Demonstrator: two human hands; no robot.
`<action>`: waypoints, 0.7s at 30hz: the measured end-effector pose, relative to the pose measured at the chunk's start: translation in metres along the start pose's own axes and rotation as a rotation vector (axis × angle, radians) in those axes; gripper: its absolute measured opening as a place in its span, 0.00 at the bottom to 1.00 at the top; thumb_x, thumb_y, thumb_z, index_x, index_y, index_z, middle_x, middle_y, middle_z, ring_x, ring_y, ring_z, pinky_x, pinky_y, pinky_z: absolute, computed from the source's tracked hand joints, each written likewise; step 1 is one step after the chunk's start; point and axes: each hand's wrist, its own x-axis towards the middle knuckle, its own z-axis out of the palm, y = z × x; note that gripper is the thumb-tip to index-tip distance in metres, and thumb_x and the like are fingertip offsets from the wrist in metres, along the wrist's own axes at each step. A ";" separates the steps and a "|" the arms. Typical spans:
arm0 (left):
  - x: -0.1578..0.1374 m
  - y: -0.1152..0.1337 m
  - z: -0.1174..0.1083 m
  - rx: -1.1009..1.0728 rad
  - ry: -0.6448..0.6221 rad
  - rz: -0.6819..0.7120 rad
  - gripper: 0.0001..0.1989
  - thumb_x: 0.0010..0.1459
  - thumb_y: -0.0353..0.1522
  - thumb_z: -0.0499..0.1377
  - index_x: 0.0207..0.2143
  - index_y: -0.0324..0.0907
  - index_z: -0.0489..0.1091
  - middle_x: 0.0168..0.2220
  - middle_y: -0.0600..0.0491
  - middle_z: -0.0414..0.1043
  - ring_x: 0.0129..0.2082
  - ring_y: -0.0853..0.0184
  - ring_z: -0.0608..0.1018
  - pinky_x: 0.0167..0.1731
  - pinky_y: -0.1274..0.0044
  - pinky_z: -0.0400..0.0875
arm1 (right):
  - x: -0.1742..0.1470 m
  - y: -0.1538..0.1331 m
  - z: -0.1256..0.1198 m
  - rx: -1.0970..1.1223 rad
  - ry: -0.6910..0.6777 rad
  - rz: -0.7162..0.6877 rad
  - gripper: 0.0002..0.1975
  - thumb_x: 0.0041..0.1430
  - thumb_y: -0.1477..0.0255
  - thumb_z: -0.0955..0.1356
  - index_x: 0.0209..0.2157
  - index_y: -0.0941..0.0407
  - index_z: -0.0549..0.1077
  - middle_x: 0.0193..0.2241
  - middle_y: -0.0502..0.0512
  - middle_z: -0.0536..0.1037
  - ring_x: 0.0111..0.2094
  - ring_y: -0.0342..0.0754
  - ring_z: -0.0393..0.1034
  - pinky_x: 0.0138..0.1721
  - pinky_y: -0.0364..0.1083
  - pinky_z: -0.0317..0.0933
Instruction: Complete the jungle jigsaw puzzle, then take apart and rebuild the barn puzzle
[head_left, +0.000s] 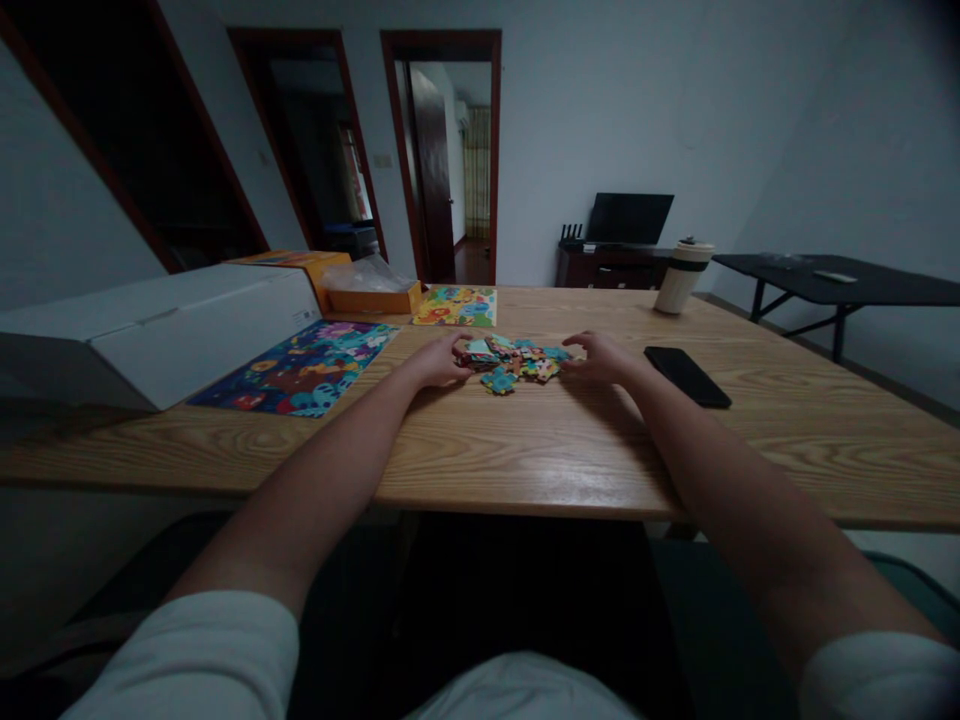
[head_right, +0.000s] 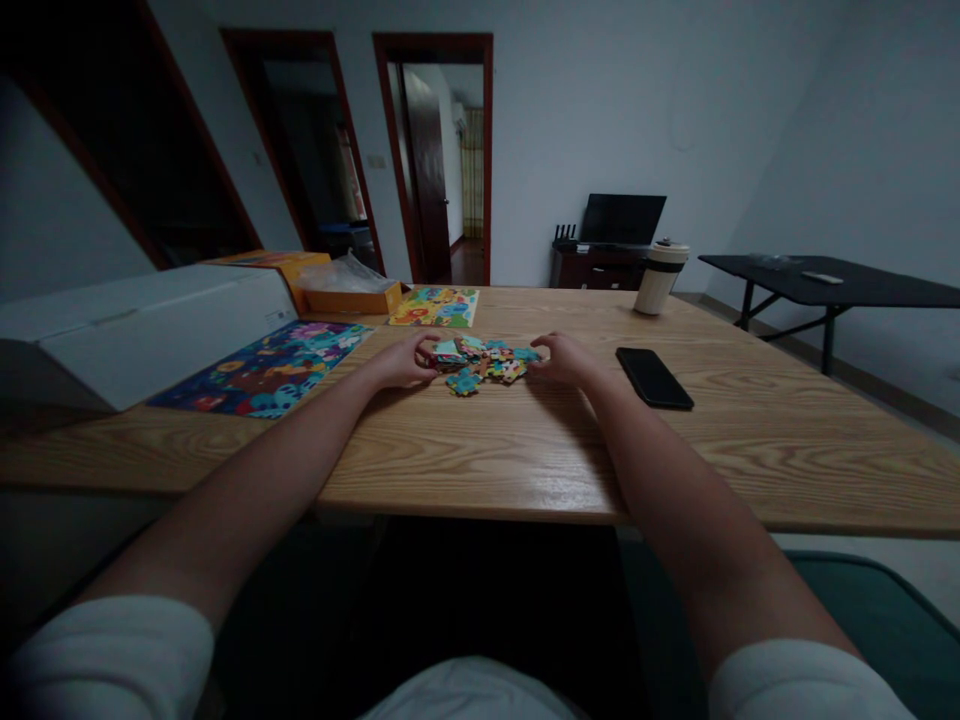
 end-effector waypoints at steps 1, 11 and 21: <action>-0.001 0.002 0.000 0.033 0.017 0.038 0.37 0.48 0.28 0.64 0.61 0.42 0.58 0.41 0.51 0.74 0.33 0.68 0.76 0.30 0.80 0.68 | 0.000 -0.001 0.000 -0.003 0.014 -0.012 0.28 0.56 0.62 0.70 0.55 0.60 0.71 0.54 0.65 0.70 0.51 0.56 0.67 0.53 0.49 0.61; -0.012 0.001 -0.041 0.275 -0.210 -0.181 0.39 0.45 0.32 0.64 0.62 0.43 0.59 0.44 0.50 0.76 0.36 0.64 0.78 0.33 0.79 0.69 | -0.024 -0.090 0.019 0.045 0.043 -0.537 0.26 0.66 0.56 0.61 0.60 0.53 0.68 0.59 0.58 0.67 0.58 0.54 0.61 0.60 0.51 0.53; -0.028 0.012 -0.051 0.253 -0.476 -0.154 0.38 0.38 0.36 0.67 0.56 0.45 0.67 0.42 0.52 0.76 0.37 0.63 0.78 0.32 0.80 0.69 | -0.014 -0.093 0.043 -0.064 -0.031 -0.572 0.23 0.70 0.60 0.55 0.59 0.49 0.69 0.61 0.55 0.65 0.62 0.54 0.56 0.63 0.55 0.47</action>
